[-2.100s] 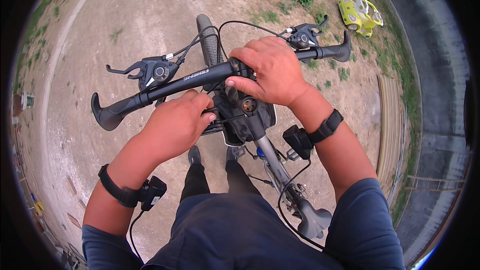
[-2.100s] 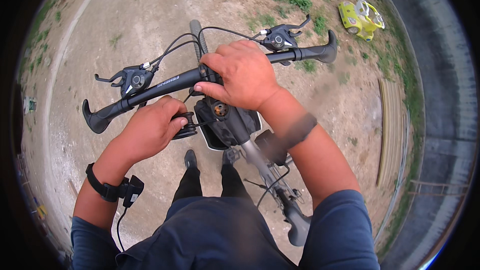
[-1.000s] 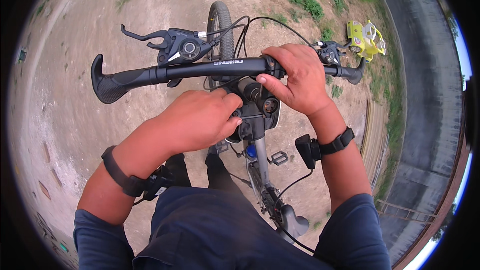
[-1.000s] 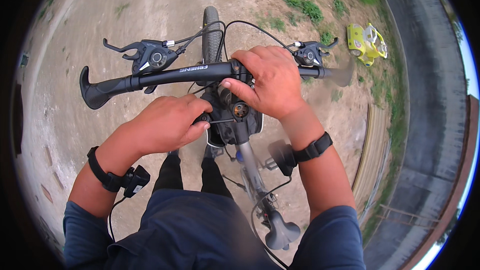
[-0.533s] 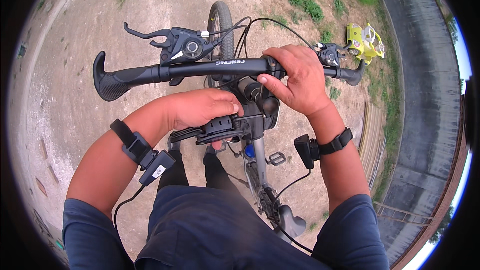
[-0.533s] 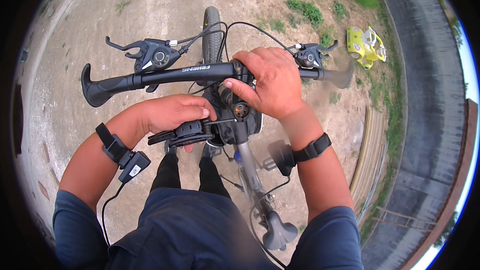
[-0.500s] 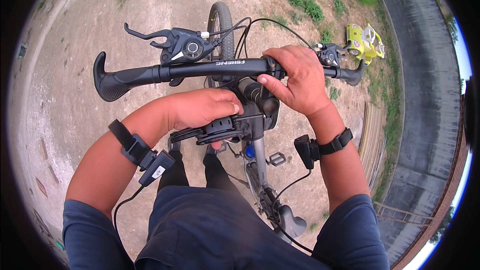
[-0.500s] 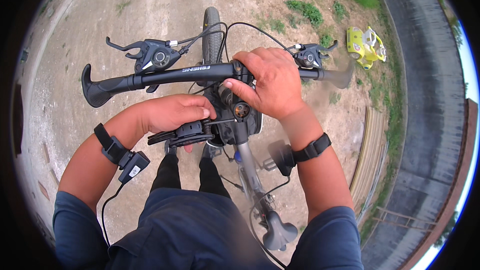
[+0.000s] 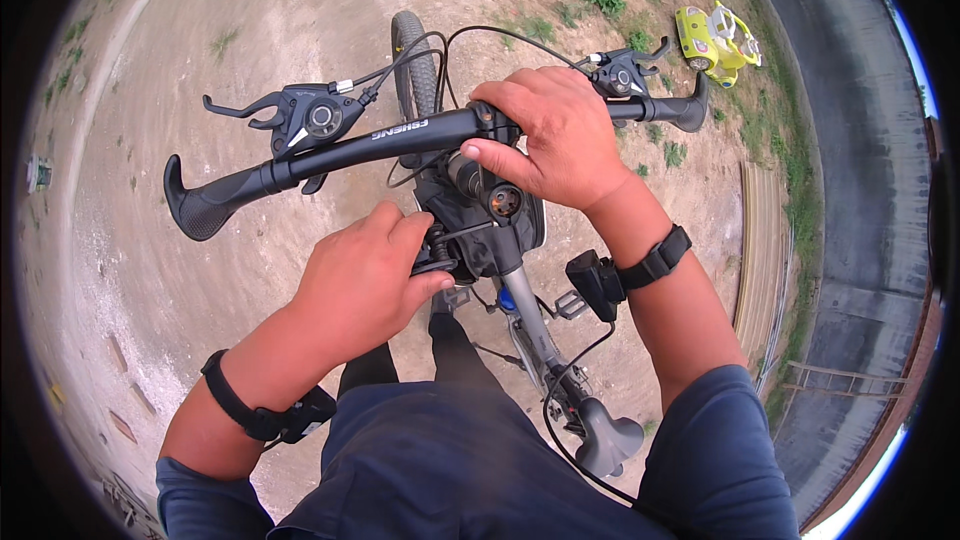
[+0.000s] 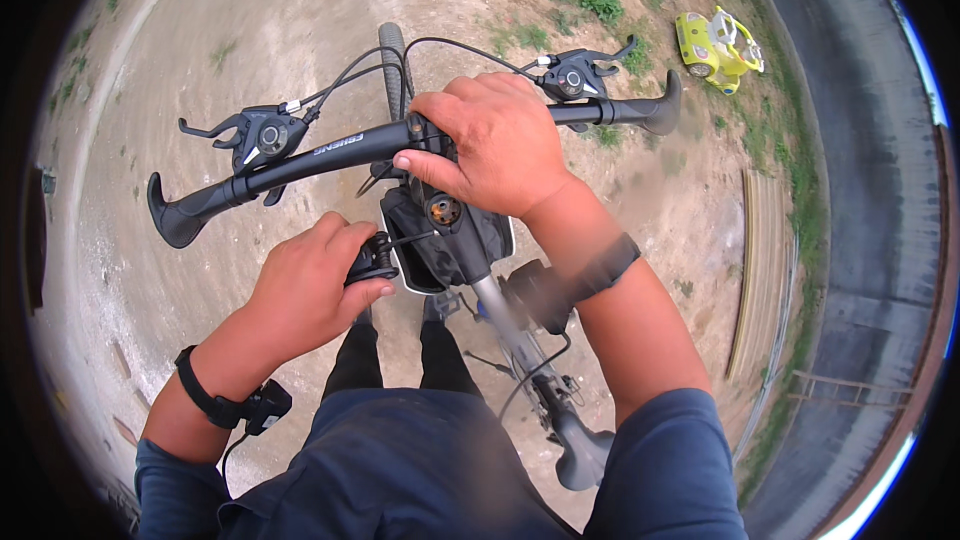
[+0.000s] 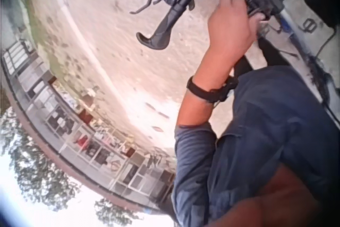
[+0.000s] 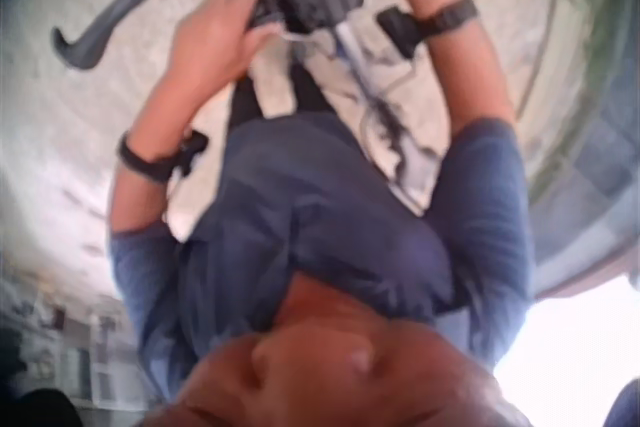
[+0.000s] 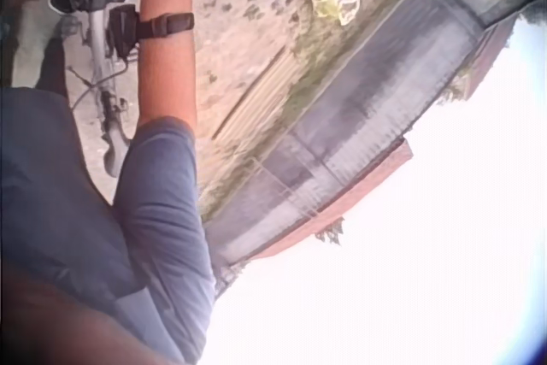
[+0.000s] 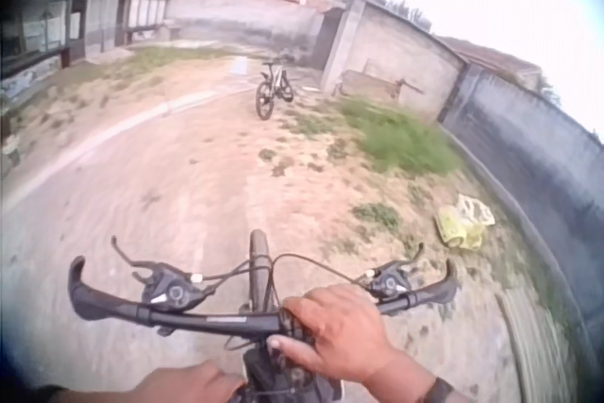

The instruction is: The person walks through a cluttered outdoor yard, closes and locks a gate, then approaches a bicycle. They remove a small black device from the handlebar bag, retrieve a screwdriver, and use it to unscrew and detach the device from the handlebar stem.

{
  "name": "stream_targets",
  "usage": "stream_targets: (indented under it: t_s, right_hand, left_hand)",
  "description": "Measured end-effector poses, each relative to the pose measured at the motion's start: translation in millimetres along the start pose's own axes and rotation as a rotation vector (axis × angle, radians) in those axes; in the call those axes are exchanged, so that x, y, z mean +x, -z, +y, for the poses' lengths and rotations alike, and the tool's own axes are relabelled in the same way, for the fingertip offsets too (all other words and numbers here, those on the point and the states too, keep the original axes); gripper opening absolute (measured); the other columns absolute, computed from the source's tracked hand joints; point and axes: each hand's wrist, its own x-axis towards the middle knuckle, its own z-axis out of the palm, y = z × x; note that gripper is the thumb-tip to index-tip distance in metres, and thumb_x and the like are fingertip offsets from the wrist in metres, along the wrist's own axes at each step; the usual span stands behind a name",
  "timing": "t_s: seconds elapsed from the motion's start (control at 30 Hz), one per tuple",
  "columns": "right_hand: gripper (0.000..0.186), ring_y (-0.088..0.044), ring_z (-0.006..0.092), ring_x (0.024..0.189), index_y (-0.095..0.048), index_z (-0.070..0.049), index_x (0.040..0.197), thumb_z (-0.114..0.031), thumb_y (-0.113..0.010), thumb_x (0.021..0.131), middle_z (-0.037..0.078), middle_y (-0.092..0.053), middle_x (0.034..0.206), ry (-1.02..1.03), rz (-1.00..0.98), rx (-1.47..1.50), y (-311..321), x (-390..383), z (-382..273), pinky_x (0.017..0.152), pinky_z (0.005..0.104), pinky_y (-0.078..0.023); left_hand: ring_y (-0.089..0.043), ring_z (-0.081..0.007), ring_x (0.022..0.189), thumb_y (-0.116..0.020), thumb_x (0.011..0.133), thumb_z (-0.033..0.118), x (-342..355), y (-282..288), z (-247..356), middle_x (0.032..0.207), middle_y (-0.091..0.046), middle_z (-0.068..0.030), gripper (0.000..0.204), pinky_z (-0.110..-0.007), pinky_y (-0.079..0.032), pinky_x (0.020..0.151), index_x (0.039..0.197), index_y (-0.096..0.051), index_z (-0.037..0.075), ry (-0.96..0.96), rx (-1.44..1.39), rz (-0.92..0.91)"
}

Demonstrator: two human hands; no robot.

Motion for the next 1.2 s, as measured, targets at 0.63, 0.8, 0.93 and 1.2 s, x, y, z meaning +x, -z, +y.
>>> stream_targets:
  t_s: [0.63,0.8,0.93,1.2]
  right_hand:
    - [0.045,-0.067,0.0304,0.091,-0.074,-0.017,0.102,-0.059,-0.076,0.084,0.005,-0.065,0.086,-0.056,0.013,0.02,-2,-5,3,0.09,0.043,-0.048]
    - [0.045,-0.067,0.0305,0.091,-0.074,-0.017,0.1,-0.058,-0.077,0.083,0.005,-0.066,0.086,-0.064,0.033,0.043,-1,-7,4,0.09,0.0432,-0.049]
    - [0.043,-0.067,0.03,0.09,-0.073,-0.017,0.095,-0.058,-0.077,0.082,0.003,-0.066,0.084,-0.042,0.038,0.054,-2,-3,3,0.09,0.0436,-0.049]
    - [0.043,-0.067,0.0289,0.088,-0.071,-0.017,0.089,-0.059,-0.076,0.083,0.003,-0.065,0.082,-0.057,0.073,0.044,-3,-8,6,0.09,0.0441,-0.049]
  left_hand:
    - [-0.07,-0.0309,0.09,-0.078,0.095,0.031,21,35,-4,0.091,-0.069,-0.0134,0.037,-0.041,-0.053,0.078,0.113,-0.068,0.0,0.095,-0.213,-0.231]
    - [-0.072,-0.0249,0.077,-0.07,0.102,0.035,29,33,-12,0.087,-0.072,-0.0107,0.035,-0.036,-0.055,0.068,0.11,-0.068,0.002,0.271,-0.479,-0.328]
    - [-0.068,-0.0131,0.066,-0.06,0.109,0.041,48,37,-34,0.088,-0.072,-0.0056,0.038,-0.026,-0.052,0.059,0.113,-0.061,0.003,0.494,-0.863,-0.593]
    - [-0.069,-0.028,0.093,-0.094,0.077,0.029,26,36,-9,0.106,-0.067,-0.0158,0.059,-0.039,-0.056,0.085,0.115,-0.057,0.004,0.109,-0.209,-0.235]
